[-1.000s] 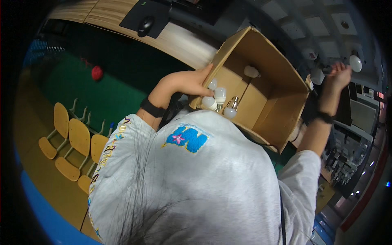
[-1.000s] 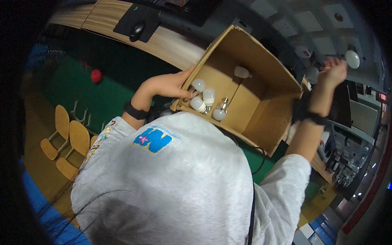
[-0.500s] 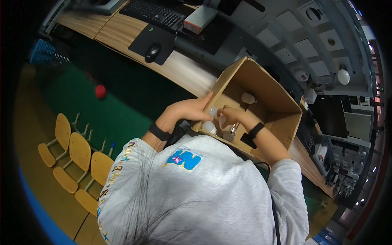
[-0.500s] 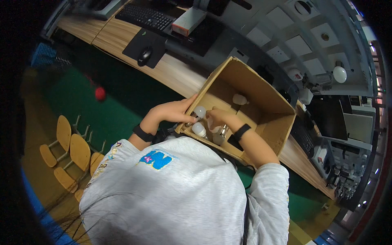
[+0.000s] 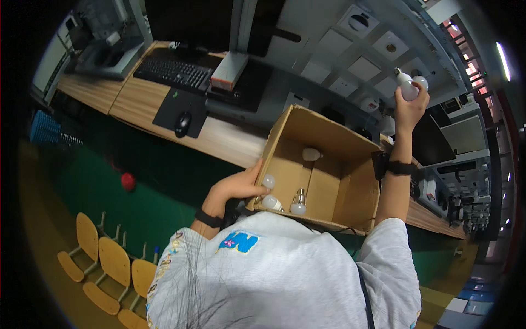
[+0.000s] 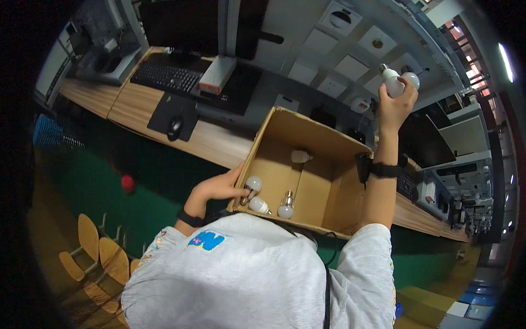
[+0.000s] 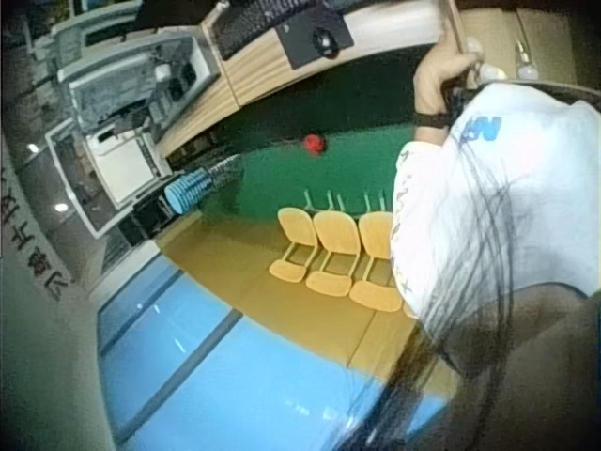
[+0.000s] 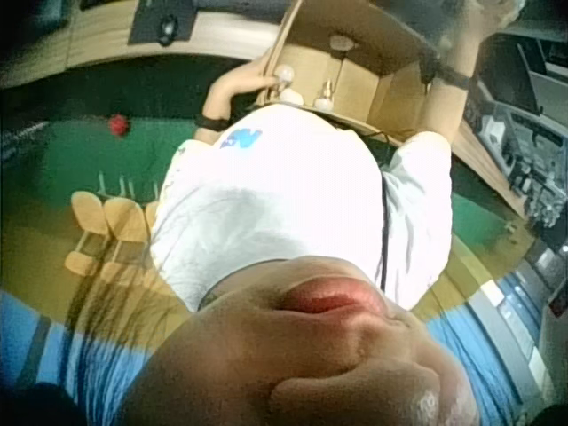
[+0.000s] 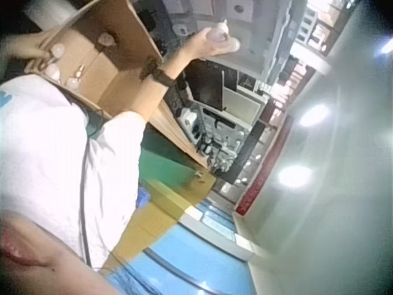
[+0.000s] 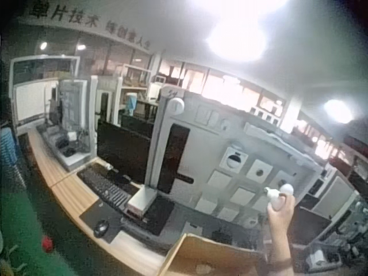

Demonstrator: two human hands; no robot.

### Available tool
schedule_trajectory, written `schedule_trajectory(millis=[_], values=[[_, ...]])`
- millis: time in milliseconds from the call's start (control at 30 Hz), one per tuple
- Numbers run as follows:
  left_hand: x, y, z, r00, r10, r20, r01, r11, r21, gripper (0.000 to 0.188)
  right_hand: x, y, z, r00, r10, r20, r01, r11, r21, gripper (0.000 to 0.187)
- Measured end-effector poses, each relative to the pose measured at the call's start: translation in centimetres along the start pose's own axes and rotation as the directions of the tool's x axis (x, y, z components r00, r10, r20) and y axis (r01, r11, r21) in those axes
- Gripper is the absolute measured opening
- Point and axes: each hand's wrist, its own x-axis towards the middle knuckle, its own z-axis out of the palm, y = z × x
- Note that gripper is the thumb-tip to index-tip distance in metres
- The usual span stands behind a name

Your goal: The person takes light bulbs from a cardboard box and screws them into sockets on a technical display panel.

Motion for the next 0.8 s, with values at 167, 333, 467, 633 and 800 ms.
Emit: schedule_trajectory(millis=[167, 333, 467, 633, 800], values=[[-0.2, 1.1, -0.1, 0.999, -0.014, 0.033, 0.016, 0.996, -0.087, 0.097, 2.3, 0.3, 2.6, 0.999, -0.004, -0.033, 0.005, 1.000, 0.028, 0.042], [-0.1, -0.2, 0.2, 0.999, 0.006, 0.032, -0.005, 1.000, -0.028, 0.099, 2.5, 0.7, 6.2, 0.994, -0.004, -0.106, 0.004, 1.000, 0.006, 0.042], [0.0, -1.1, 0.3, 0.998, -0.026, 0.055, 0.027, 0.999, -0.024, 0.101, 3.0, -0.6, 7.3, 0.976, 0.206, -0.068, -0.212, 0.974, -0.083, 0.043], [0.1, 0.2, 0.0, 0.995, -0.042, 0.086, 0.044, 0.999, -0.014, 0.098, 4.2, 0.0, 8.7, 0.896, 0.443, -0.036, -0.444, 0.896, -0.001, 0.051], [0.2, 0.8, -0.1, 0.993, -0.056, 0.108, 0.057, 0.998, -0.009, 0.099, 5.6, 1.2, 9.6, 0.351, 0.575, 0.739, -0.602, -0.466, 0.649, 0.050]])
